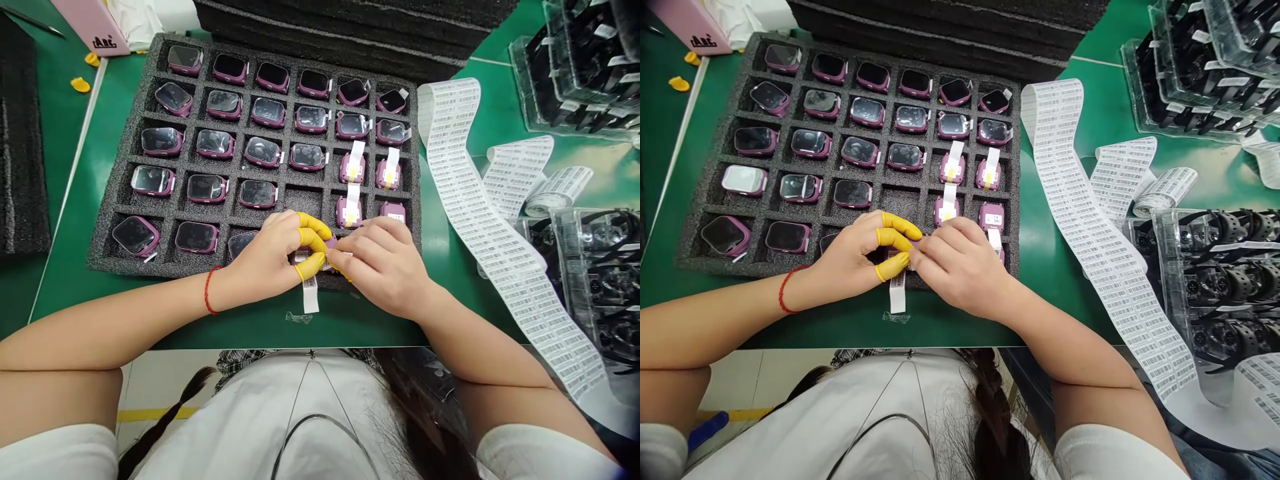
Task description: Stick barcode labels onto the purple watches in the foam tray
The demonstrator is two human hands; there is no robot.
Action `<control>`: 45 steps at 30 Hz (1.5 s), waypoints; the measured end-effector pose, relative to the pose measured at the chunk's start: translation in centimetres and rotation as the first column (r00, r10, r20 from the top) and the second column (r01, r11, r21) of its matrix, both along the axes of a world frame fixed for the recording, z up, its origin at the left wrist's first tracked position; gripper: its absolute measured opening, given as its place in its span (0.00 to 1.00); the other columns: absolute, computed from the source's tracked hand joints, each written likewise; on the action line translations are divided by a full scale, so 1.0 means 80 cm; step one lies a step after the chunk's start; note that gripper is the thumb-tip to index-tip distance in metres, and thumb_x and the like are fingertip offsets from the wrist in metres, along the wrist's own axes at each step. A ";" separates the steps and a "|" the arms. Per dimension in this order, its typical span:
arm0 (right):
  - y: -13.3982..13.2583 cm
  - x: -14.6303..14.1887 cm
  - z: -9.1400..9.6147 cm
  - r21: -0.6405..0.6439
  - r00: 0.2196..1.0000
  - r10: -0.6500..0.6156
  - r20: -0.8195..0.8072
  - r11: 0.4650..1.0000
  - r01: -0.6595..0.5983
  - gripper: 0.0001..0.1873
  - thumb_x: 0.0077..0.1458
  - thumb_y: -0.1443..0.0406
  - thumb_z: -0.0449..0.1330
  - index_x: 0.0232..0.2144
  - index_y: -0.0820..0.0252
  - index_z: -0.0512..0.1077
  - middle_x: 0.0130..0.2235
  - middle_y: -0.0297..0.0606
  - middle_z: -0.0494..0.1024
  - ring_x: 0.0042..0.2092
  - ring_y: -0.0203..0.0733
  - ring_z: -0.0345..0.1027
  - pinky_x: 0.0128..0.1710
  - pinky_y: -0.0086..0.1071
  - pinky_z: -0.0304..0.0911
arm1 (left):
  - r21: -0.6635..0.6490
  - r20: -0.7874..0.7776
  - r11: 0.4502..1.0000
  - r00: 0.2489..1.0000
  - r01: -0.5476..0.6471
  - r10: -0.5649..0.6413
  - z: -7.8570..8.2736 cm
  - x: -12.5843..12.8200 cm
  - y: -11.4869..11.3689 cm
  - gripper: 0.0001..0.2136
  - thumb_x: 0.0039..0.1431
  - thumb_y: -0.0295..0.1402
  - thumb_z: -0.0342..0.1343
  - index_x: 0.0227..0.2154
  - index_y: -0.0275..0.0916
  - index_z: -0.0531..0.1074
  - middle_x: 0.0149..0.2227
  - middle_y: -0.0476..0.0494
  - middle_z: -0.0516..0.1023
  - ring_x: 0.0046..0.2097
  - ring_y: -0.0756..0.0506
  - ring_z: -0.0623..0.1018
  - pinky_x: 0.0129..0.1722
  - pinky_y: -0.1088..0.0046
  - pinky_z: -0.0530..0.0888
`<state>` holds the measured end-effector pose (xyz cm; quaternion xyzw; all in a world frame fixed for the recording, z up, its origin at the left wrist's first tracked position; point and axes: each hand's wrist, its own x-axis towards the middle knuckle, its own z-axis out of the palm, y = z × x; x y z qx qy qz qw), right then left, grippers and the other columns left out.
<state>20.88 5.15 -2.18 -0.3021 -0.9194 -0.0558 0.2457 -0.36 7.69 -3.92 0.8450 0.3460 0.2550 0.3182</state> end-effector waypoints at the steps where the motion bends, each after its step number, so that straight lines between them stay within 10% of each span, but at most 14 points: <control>1: -0.001 0.000 0.002 0.025 1.000 0.006 0.017 1.000 -0.006 0.09 0.61 0.70 0.55 0.36 0.50 0.73 0.36 0.33 0.82 0.37 0.41 0.71 0.43 0.43 0.63 | -0.003 -0.001 1.000 1.000 -0.002 0.002 0.001 0.000 0.000 0.03 0.61 0.31 0.55 0.33 0.40 0.73 0.46 0.49 0.79 0.47 0.47 0.75 0.52 0.64 0.68; 15: -0.004 0.016 0.029 -0.274 0.981 -0.075 -0.181 0.961 0.022 0.07 0.57 0.69 0.60 0.33 0.50 0.70 0.41 0.33 0.79 0.45 0.43 0.71 0.51 0.47 0.61 | 0.003 0.018 1.000 1.000 0.016 -0.016 0.004 -0.001 0.001 0.04 0.61 0.32 0.55 0.34 0.41 0.75 0.46 0.48 0.79 0.45 0.48 0.75 0.51 0.65 0.65; 21: 0.013 0.023 0.029 -0.810 0.762 -0.496 -0.417 0.583 -0.064 0.07 0.52 0.63 0.66 0.25 0.55 0.72 0.41 0.37 0.75 0.46 0.44 0.70 0.49 0.44 0.65 | 0.024 0.008 0.997 0.997 0.075 -0.075 0.004 -0.005 -0.001 0.11 0.62 0.34 0.54 0.27 0.42 0.78 0.49 0.45 0.77 0.47 0.45 0.73 0.54 0.60 0.62; 26: 0.021 0.013 0.009 -0.933 0.707 -0.619 -0.342 0.315 -0.175 0.10 0.49 0.59 0.67 0.24 0.57 0.74 0.43 0.38 0.74 0.49 0.44 0.69 0.52 0.42 0.64 | 0.032 -0.072 0.998 0.996 0.059 -0.056 0.000 -0.002 0.000 0.06 0.57 0.35 0.60 0.36 0.40 0.72 0.49 0.46 0.76 0.46 0.46 0.72 0.56 0.61 0.61; 45: 0.016 -0.002 0.004 -0.912 0.871 -0.457 -0.183 0.409 0.023 0.08 0.52 0.67 0.60 0.22 0.58 0.71 0.43 0.40 0.71 0.52 0.47 0.64 0.56 0.49 0.57 | 0.069 -0.163 0.997 0.987 0.017 -0.005 -0.010 -0.002 -0.002 0.28 0.54 0.41 0.65 0.54 0.41 0.60 0.50 0.45 0.74 0.53 0.42 0.71 0.64 0.51 0.53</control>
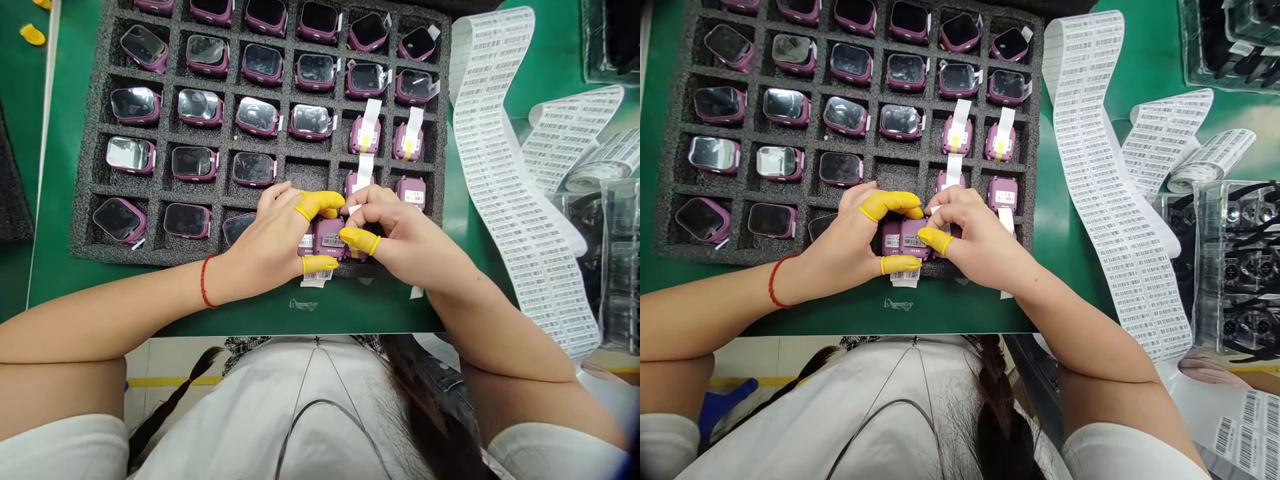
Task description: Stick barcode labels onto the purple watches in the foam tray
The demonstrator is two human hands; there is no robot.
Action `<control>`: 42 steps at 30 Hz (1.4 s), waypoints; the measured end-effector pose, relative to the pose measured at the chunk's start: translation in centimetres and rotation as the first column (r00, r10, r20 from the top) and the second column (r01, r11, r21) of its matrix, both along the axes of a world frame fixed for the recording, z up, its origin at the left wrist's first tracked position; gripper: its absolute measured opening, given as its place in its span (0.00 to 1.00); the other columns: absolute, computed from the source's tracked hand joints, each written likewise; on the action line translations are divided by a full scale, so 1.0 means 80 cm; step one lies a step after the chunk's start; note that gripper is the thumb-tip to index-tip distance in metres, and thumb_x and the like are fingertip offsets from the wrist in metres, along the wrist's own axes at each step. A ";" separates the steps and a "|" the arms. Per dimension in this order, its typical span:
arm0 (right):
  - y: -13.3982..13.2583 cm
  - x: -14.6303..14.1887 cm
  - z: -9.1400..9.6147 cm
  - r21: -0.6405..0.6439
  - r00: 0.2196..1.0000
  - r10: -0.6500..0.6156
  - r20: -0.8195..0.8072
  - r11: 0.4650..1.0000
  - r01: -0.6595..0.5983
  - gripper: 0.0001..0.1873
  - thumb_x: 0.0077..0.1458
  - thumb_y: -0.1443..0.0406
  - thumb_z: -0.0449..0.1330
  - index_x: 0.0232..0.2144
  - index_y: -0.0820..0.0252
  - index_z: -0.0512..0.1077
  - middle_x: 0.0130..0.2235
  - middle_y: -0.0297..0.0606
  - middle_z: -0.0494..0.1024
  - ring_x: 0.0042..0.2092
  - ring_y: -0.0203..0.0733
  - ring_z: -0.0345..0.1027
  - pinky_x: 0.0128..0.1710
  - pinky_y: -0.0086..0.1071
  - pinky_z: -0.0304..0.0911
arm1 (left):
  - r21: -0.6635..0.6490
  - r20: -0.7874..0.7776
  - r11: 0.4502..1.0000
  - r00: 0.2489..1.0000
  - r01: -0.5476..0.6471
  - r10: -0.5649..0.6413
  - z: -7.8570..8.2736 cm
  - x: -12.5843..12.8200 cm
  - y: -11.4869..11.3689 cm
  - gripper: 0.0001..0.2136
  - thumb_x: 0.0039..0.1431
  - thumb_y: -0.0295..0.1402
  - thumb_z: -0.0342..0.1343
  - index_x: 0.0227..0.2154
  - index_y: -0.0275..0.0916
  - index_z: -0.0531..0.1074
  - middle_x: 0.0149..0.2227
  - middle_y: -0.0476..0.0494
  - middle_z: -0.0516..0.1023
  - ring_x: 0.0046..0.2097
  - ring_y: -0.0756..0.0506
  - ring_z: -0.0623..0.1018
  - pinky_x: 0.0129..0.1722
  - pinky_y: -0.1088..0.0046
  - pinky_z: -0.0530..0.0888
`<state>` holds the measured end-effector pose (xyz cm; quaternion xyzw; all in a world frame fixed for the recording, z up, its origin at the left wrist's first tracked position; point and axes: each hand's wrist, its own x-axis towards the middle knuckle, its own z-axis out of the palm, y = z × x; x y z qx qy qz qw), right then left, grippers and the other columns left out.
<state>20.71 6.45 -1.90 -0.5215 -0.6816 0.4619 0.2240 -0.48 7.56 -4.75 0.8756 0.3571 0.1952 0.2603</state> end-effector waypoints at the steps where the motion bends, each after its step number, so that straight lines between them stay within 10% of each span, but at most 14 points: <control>1: 0.000 0.000 0.000 0.001 1.000 0.006 0.015 1.000 -0.006 0.08 0.52 0.67 0.60 0.22 0.58 0.71 0.43 0.40 0.71 0.52 0.47 0.64 0.56 0.49 0.57 | 0.004 -0.002 1.000 1.000 0.000 0.000 0.000 0.000 0.000 0.28 0.54 0.41 0.64 0.54 0.41 0.60 0.50 0.45 0.74 0.52 0.42 0.71 0.64 0.51 0.53; 28: -0.001 -0.005 -0.003 0.060 0.996 0.009 0.087 0.998 -0.015 0.07 0.52 0.66 0.61 0.22 0.56 0.71 0.42 0.39 0.73 0.50 0.49 0.65 0.54 0.52 0.59 | -0.049 -0.015 0.999 1.000 -0.016 0.015 0.002 0.003 0.000 0.25 0.55 0.41 0.62 0.53 0.42 0.62 0.50 0.45 0.72 0.53 0.40 0.71 0.65 0.49 0.51; 42: -0.009 -0.001 -0.019 0.364 0.946 -0.082 0.313 0.930 -0.040 0.15 0.56 0.51 0.61 0.32 0.54 0.73 0.42 0.42 0.73 0.47 0.52 0.61 0.49 0.49 0.54 | -0.007 -0.066 0.994 0.992 0.108 -0.108 0.011 -0.009 0.006 0.35 0.53 0.46 0.65 0.58 0.40 0.57 0.52 0.39 0.70 0.55 0.39 0.69 0.64 0.49 0.54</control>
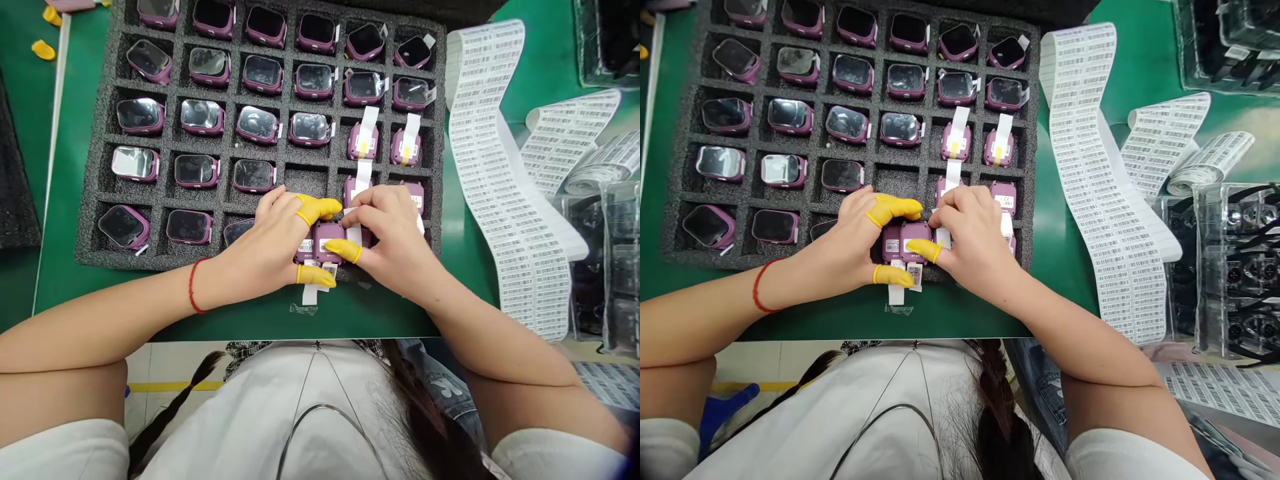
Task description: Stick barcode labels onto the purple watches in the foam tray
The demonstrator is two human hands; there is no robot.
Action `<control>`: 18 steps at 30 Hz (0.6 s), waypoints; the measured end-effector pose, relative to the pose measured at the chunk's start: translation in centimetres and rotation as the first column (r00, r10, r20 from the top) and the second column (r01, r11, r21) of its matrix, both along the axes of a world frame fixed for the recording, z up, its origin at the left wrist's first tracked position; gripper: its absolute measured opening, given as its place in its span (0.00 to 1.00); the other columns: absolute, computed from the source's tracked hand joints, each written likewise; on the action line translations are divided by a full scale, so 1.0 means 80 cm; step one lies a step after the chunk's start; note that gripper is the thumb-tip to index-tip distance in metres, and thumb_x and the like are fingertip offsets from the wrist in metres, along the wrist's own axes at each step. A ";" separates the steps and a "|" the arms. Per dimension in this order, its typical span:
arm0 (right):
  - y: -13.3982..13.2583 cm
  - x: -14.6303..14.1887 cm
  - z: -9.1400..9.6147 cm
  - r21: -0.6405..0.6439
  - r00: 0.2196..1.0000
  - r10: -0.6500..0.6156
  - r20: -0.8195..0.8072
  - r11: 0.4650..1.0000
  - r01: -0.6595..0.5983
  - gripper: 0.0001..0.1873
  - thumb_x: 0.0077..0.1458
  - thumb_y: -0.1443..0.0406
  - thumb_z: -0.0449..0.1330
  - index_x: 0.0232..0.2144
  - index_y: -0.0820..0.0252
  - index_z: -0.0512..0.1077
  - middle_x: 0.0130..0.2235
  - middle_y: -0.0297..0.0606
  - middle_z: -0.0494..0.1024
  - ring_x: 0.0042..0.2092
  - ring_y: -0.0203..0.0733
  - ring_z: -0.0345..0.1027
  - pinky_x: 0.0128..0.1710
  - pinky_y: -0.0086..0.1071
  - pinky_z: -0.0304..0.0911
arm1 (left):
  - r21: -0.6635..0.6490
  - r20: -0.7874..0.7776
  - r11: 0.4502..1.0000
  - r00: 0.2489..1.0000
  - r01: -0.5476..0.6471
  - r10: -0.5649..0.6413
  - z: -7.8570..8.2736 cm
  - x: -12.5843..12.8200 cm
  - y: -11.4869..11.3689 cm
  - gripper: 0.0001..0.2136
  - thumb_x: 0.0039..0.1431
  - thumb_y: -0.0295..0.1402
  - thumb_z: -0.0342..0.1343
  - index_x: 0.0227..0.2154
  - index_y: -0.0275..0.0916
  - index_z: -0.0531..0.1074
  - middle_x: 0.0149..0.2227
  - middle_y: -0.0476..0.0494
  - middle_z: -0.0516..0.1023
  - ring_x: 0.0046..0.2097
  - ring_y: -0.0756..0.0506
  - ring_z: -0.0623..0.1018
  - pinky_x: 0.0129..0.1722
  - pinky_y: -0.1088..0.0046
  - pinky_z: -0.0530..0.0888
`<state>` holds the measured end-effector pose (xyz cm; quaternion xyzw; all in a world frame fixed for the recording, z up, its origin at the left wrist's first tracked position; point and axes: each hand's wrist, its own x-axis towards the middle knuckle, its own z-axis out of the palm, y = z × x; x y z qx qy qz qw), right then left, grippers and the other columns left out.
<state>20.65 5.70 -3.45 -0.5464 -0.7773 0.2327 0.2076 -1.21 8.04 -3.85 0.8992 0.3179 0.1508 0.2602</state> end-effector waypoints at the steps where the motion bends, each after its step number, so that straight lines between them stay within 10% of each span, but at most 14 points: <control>1: 0.000 -0.002 -0.004 -0.002 1.000 0.001 0.000 1.000 -0.001 0.16 0.55 0.49 0.61 0.32 0.55 0.72 0.42 0.42 0.73 0.47 0.52 0.60 0.49 0.49 0.54 | 0.003 -0.035 1.000 0.999 0.026 -0.026 0.003 -0.002 0.001 0.36 0.53 0.47 0.65 0.59 0.40 0.56 0.53 0.37 0.68 0.56 0.38 0.67 0.63 0.49 0.55; 18: 0.003 -0.006 -0.009 -0.126 0.969 -0.085 -0.231 0.990 0.057 0.13 0.54 0.54 0.63 0.26 0.56 0.73 0.43 0.40 0.73 0.50 0.49 0.61 0.54 0.51 0.53 | -0.016 -0.174 0.999 0.984 0.028 -0.030 0.012 0.002 -0.006 0.28 0.57 0.36 0.56 0.60 0.40 0.56 0.55 0.36 0.63 0.62 0.38 0.62 0.66 0.39 0.45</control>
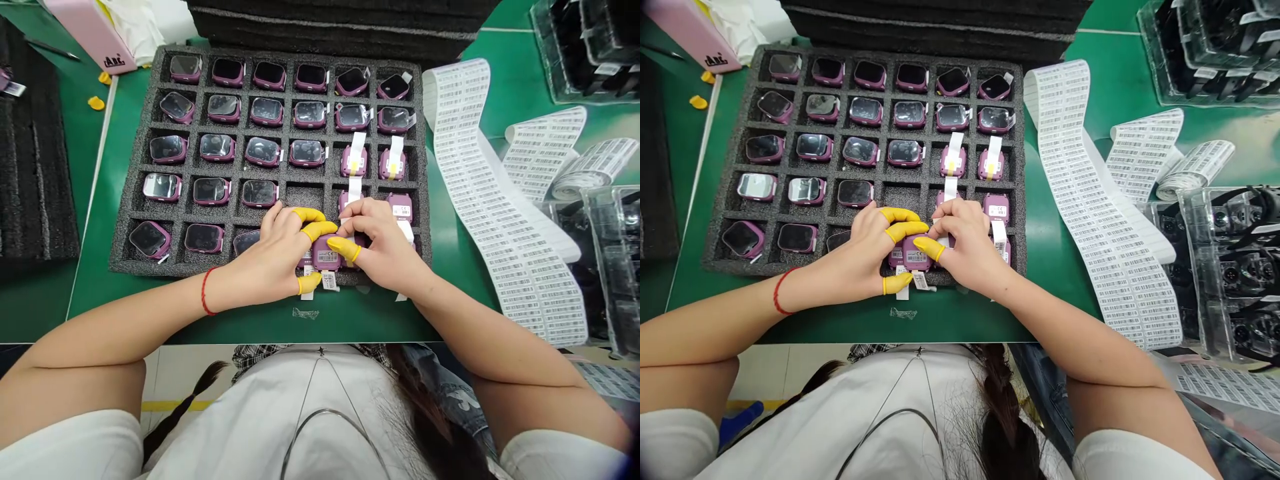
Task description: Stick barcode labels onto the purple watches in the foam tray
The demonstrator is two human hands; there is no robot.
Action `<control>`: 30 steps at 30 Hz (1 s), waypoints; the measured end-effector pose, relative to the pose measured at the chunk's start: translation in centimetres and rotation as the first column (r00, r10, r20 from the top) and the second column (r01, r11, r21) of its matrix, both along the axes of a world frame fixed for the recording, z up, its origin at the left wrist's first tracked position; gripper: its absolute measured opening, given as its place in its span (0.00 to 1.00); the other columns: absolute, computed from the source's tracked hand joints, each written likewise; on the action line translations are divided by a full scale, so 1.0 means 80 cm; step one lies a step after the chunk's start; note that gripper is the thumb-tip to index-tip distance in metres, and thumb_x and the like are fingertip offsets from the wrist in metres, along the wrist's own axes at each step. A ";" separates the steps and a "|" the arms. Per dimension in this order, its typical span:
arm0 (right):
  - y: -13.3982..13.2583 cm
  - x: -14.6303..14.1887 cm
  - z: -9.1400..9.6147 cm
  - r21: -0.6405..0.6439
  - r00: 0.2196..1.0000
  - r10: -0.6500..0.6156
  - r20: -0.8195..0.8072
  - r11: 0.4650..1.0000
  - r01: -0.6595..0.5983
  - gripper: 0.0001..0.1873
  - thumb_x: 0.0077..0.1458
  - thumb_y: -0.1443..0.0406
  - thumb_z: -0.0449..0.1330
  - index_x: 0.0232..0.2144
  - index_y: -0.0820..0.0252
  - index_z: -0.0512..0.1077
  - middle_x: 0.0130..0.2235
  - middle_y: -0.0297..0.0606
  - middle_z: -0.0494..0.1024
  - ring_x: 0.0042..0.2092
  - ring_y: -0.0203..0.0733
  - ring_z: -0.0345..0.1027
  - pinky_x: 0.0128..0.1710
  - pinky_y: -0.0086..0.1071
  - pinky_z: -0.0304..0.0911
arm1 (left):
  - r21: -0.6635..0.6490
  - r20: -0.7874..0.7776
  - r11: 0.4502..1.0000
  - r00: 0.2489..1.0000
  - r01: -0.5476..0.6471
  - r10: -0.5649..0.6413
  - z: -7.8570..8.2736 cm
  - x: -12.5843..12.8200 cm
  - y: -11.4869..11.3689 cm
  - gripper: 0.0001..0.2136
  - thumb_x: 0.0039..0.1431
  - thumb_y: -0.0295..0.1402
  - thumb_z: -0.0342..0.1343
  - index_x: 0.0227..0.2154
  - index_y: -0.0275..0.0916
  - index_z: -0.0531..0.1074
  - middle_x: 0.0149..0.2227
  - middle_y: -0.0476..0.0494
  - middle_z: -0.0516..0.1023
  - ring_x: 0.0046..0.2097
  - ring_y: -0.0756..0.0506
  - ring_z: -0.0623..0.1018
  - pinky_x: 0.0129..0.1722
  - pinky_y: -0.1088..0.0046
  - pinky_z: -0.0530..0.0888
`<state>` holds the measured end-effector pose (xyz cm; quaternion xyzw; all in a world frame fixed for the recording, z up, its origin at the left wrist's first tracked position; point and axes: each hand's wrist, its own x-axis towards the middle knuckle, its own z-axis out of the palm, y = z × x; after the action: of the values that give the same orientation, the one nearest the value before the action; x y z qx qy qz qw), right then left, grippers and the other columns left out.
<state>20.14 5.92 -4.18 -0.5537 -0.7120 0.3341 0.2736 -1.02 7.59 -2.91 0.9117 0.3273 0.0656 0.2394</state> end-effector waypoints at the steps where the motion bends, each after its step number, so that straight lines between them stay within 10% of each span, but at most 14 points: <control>1: 0.000 0.000 0.002 -0.018 1.000 -0.003 -0.005 1.000 0.003 0.13 0.54 0.55 0.63 0.25 0.56 0.73 0.43 0.39 0.73 0.50 0.49 0.61 0.55 0.51 0.52 | 0.000 0.007 1.000 1.000 -0.011 0.011 0.000 0.002 -0.001 0.27 0.58 0.36 0.56 0.59 0.40 0.56 0.55 0.36 0.63 0.61 0.38 0.62 0.66 0.40 0.45; 15: 0.007 0.006 0.010 -0.208 0.967 -0.098 -0.236 0.977 0.048 0.07 0.49 0.60 0.65 0.25 0.57 0.75 0.45 0.40 0.73 0.52 0.49 0.62 0.57 0.50 0.54 | 0.030 0.149 0.993 0.983 -0.112 0.106 -0.007 0.019 -0.013 0.23 0.59 0.36 0.58 0.56 0.38 0.61 0.45 0.41 0.74 0.51 0.41 0.73 0.65 0.43 0.53; 24: 0.009 0.005 0.008 -0.139 0.929 -0.204 -0.309 0.976 0.169 0.08 0.54 0.60 0.61 0.26 0.57 0.74 0.47 0.40 0.73 0.52 0.46 0.64 0.58 0.48 0.54 | -0.321 0.345 0.898 0.845 -0.302 0.407 0.018 0.005 0.044 0.16 0.61 0.34 0.54 0.50 0.35 0.70 0.47 0.41 0.79 0.44 0.45 0.79 0.46 0.68 0.75; 30: 0.013 0.011 -0.003 -0.027 0.912 -0.253 -0.322 0.966 0.258 0.05 0.53 0.64 0.60 0.27 0.57 0.74 0.45 0.40 0.75 0.51 0.46 0.65 0.57 0.48 0.56 | -0.132 -0.006 0.950 0.958 -0.284 0.286 0.023 0.007 0.096 0.14 0.64 0.30 0.49 0.49 0.33 0.73 0.47 0.40 0.80 0.45 0.43 0.78 0.49 0.64 0.73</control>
<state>21.03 6.94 -4.45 -0.5776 -0.5816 0.3758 0.4322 -0.44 15.25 -1.10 0.8368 0.4574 0.0836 0.2890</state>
